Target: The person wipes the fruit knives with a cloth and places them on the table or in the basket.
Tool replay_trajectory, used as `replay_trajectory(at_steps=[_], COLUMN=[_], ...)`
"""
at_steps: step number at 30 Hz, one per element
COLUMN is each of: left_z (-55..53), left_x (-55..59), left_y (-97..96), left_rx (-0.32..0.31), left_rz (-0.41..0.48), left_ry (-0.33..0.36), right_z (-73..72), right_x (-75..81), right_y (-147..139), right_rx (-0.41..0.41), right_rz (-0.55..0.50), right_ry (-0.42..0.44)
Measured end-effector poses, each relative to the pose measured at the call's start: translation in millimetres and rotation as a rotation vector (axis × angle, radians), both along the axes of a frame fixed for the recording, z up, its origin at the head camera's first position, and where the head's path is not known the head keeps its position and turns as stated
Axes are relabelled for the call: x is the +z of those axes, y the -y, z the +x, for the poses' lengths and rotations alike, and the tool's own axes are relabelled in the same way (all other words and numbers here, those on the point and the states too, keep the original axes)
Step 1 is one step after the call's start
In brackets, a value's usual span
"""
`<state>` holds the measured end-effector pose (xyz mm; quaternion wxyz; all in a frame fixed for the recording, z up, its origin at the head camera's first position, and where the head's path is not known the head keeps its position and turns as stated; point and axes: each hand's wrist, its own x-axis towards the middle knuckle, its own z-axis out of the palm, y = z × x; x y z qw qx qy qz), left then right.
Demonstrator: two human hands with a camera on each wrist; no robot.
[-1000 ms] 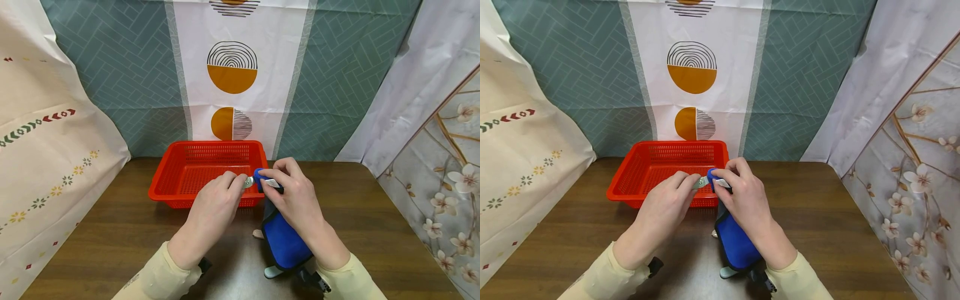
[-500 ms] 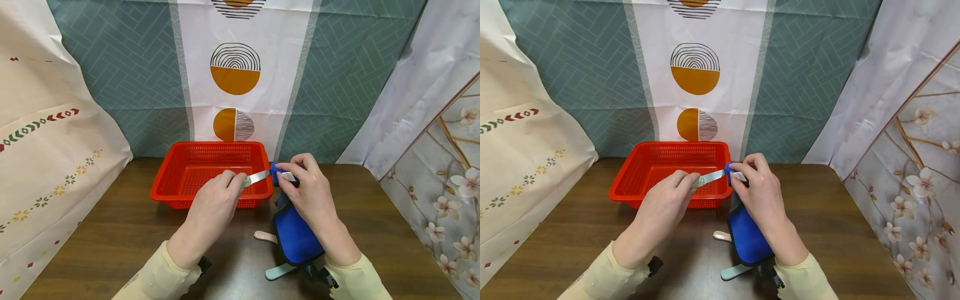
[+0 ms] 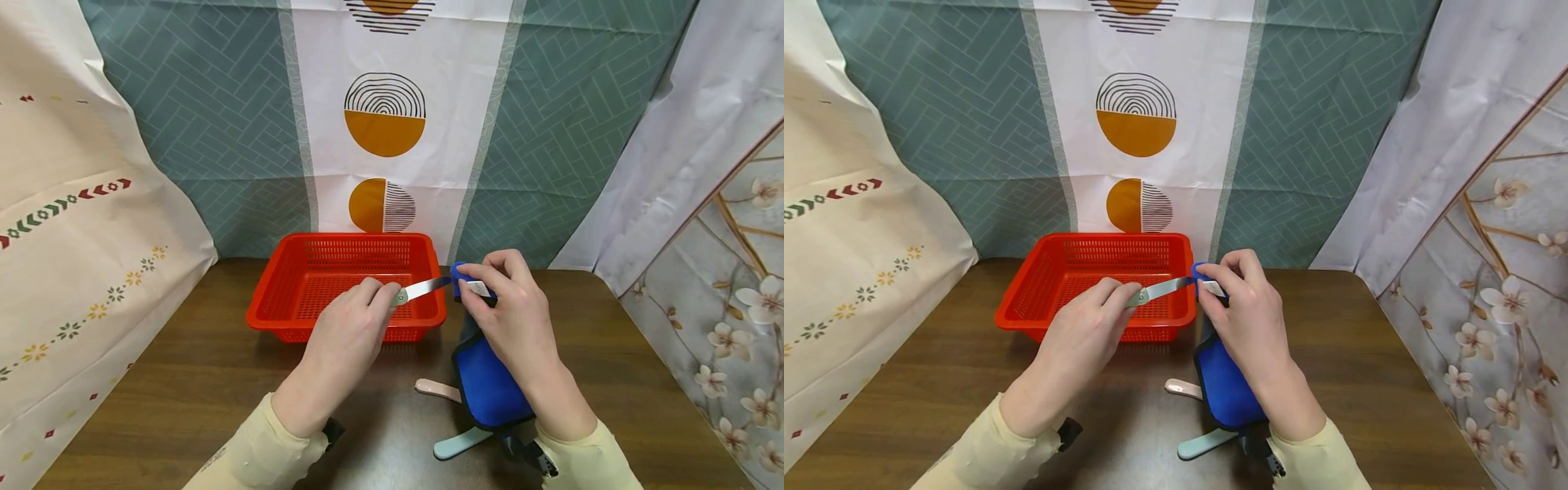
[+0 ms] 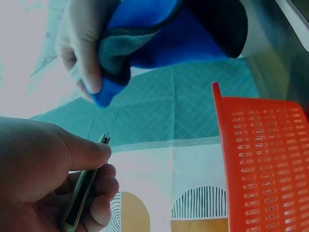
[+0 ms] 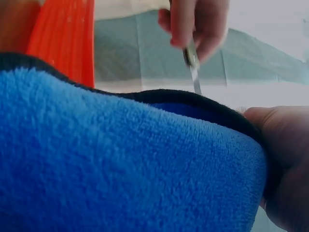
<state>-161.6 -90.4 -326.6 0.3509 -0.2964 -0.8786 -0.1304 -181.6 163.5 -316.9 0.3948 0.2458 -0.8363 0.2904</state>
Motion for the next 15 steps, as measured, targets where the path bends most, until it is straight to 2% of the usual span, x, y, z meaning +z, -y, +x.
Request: replay_trajectory(at_steps=[8, 15], left_z=[2.0, 2.8], left_x=[-3.4, -4.2], left_y=[-2.8, -6.1], left_rx=[-0.015, -0.026], left_rz=[-0.018, -0.039], left_ry=[-0.023, -0.058], right_z=[11.5, 13.7], right_x=[-5.2, -10.3], right_y=[24.9, 32.6], right_rx=[0.134, 0.151], right_rz=[0.067, 0.093], right_ry=[-0.06, -0.049])
